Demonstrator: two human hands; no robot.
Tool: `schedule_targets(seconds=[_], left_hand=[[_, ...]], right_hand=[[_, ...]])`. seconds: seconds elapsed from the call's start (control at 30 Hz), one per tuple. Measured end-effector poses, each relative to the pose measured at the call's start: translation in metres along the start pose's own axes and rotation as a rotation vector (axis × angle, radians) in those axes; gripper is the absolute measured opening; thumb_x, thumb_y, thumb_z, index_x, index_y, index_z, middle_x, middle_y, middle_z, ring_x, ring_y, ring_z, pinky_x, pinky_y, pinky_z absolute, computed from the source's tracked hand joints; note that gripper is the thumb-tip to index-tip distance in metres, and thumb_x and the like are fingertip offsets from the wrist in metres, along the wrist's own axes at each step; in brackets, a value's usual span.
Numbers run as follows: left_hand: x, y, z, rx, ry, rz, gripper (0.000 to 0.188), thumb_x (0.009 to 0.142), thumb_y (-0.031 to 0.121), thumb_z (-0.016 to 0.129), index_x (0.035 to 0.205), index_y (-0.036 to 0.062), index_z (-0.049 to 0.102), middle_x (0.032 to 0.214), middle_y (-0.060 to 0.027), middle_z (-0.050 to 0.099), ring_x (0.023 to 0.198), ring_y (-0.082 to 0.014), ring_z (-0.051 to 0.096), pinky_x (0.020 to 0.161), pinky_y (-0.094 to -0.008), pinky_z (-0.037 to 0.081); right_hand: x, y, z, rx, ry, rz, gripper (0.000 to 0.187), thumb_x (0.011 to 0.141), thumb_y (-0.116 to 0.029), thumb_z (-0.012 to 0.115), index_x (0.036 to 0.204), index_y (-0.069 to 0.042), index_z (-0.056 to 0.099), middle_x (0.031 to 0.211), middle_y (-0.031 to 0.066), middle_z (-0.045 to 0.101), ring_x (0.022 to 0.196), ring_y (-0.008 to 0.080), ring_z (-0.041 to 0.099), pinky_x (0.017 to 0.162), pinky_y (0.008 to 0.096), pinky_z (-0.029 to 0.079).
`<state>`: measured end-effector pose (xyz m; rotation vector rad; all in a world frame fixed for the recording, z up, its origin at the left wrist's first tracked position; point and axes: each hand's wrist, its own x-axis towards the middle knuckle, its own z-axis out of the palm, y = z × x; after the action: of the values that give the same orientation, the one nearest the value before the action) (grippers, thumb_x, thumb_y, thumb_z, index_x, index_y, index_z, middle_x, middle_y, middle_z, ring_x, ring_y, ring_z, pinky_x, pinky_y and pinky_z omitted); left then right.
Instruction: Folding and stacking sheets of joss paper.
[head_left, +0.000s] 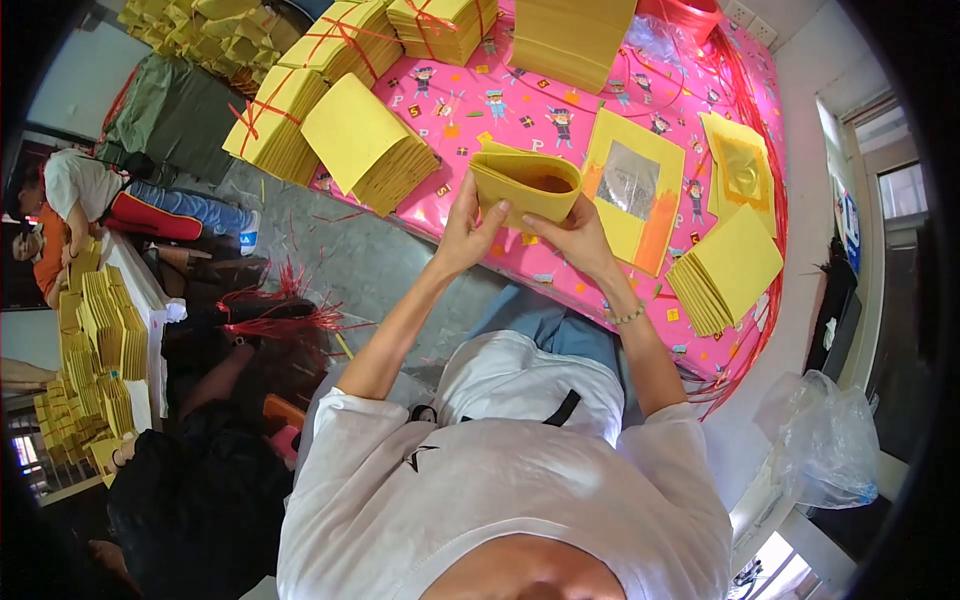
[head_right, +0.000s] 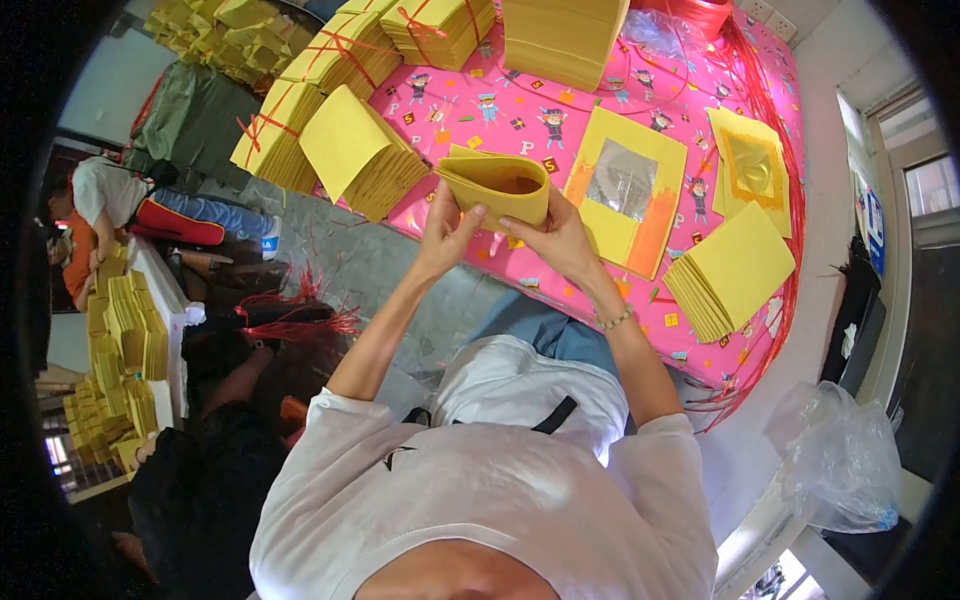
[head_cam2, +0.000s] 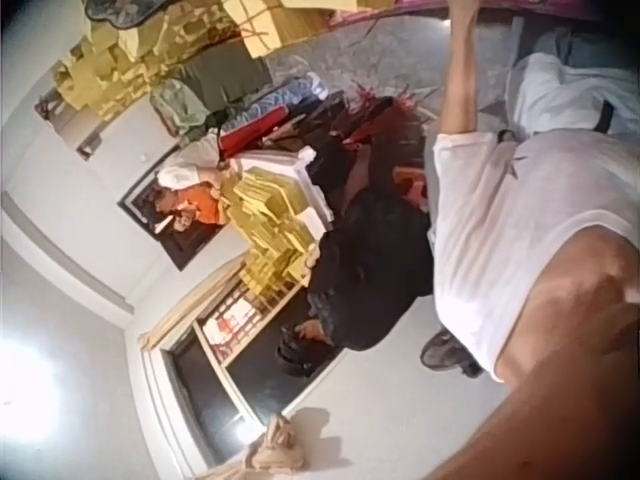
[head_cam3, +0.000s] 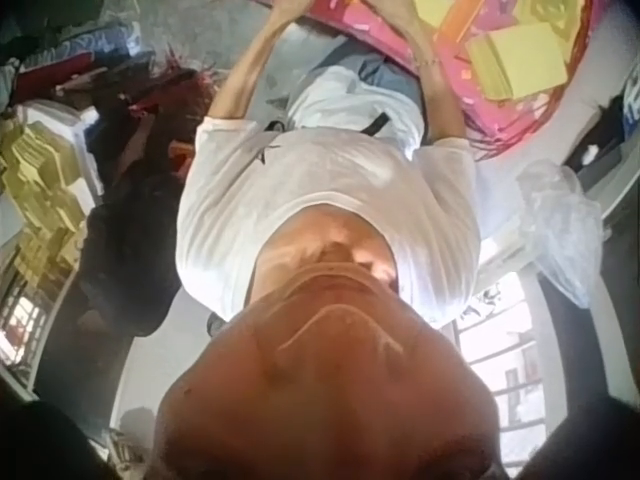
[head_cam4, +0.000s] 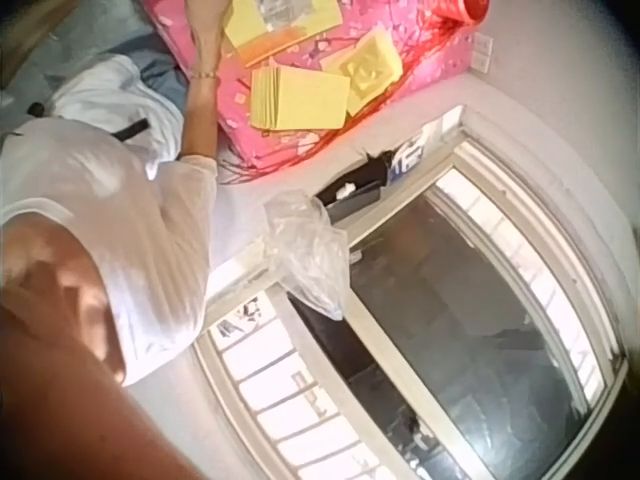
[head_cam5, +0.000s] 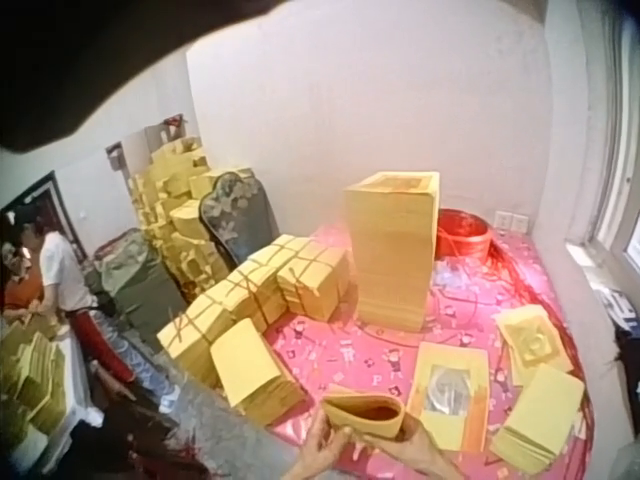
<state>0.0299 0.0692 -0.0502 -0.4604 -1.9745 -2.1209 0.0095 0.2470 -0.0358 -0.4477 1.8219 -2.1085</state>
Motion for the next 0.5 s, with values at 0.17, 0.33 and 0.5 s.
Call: schedule_targets(seconds=[0.17,0.33,0.5], left_hand=[[0.001,-0.004,0.000,-0.019,0.022,0.018,0.052,0.090,0.001,0.053,0.136,-0.0001,0.030,0.128,-0.0102,0.046,0.120,-0.0168,0.043,0.101,-0.0311,0.034],[0.001,-0.008,-0.001,-0.061,0.041,-0.024,0.047,0.089,0.002,0.054,0.133,-0.0008,0.035,0.122,-0.0090,0.051,0.115,-0.0151,0.047,0.098,-0.0290,0.037],[-0.001,-0.001,0.002,-0.056,0.058,-0.027,0.040,0.089,0.002,0.054,0.127,-0.0003,0.040,0.116,-0.0081,0.054,0.111,-0.0141,0.049,0.094,-0.0282,0.040]], right_hand=[[0.000,-0.003,0.003,-0.009,0.064,0.004,0.041,0.081,-0.007,0.069,0.117,-0.002,0.053,0.101,0.0029,0.062,0.084,0.0070,0.056,0.069,0.0218,0.047],[-0.001,0.001,0.002,-0.073,0.037,0.054,0.041,0.082,-0.008,0.068,0.120,-0.001,0.052,0.108,0.0048,0.062,0.097,0.0106,0.058,0.082,0.0255,0.049],[-0.006,-0.009,0.002,-0.074,0.035,0.145,0.042,0.080,-0.008,0.070,0.119,-0.001,0.053,0.107,0.0047,0.062,0.100,0.0108,0.057,0.084,0.0253,0.048]])
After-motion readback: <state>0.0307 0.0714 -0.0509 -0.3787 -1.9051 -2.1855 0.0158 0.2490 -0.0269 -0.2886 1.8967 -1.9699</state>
